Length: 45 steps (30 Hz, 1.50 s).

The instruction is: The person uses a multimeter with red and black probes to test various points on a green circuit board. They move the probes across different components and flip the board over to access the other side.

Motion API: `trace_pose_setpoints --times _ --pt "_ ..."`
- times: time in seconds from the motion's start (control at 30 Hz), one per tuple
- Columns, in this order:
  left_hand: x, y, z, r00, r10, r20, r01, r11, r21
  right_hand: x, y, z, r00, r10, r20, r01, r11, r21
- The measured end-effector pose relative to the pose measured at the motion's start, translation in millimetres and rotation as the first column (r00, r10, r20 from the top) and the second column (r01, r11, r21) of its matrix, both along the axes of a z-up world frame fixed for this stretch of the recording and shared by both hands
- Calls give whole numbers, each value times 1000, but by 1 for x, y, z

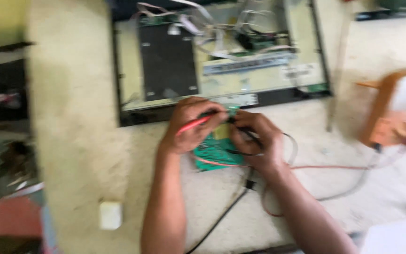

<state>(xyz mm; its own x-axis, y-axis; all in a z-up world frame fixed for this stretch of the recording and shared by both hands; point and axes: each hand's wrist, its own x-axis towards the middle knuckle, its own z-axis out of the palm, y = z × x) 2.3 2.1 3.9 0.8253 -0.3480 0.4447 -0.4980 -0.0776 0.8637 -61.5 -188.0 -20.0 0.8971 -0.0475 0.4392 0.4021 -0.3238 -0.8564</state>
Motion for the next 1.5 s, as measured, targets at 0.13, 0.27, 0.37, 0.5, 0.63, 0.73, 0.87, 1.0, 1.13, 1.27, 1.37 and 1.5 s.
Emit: trace_pose_setpoints --times 0.13,0.27,0.37,0.5,0.63,0.73,0.87,1.0,1.13,1.27,1.37,1.5 --pt "2 3 -3 999 -25 26 23 996 81 3 1 7 1000 2 2 -2 1000 17" --pt "0 4 -10 997 25 -76 -16 994 110 4 5 6 990 -59 129 62 998 -18" --pt "-1 5 -8 994 36 -104 -24 993 114 5 6 5 989 -57 134 61 998 -27" --pt "-1 5 -7 989 41 -144 -27 995 98 6 6 0 989 -64 133 69 997 -33" --pt "1 1 -4 994 61 -93 -50 992 118 5 -1 4 998 -23 58 22 1000 13" --pt "-2 5 0 997 70 9 -71 989 133 8 -9 -21 993 58 -102 -34 976 216" --pt "-4 8 -5 996 46 -74 -45 999 10 15 -25 -22 965 60 -255 39 930 366" --pt "-7 20 1 993 56 -100 -57 998 -7 19 -31 -5 891 56 -451 192 853 485" --pt "-14 23 10 990 4 -143 -12 999 -53 16 -25 1 870 59 -490 218 844 490" --pt "-14 21 10 988 -26 -151 15 997 -71 15 -20 5 866 83 -494 191 857 479" --pt "-14 15 6 989 -18 -149 7 997 -75 14 -18 2 872 90 -481 178 857 484" --pt "-13 13 1 989 -15 -146 6 998 -66 14 -17 3 881 96 -464 157 864 478"
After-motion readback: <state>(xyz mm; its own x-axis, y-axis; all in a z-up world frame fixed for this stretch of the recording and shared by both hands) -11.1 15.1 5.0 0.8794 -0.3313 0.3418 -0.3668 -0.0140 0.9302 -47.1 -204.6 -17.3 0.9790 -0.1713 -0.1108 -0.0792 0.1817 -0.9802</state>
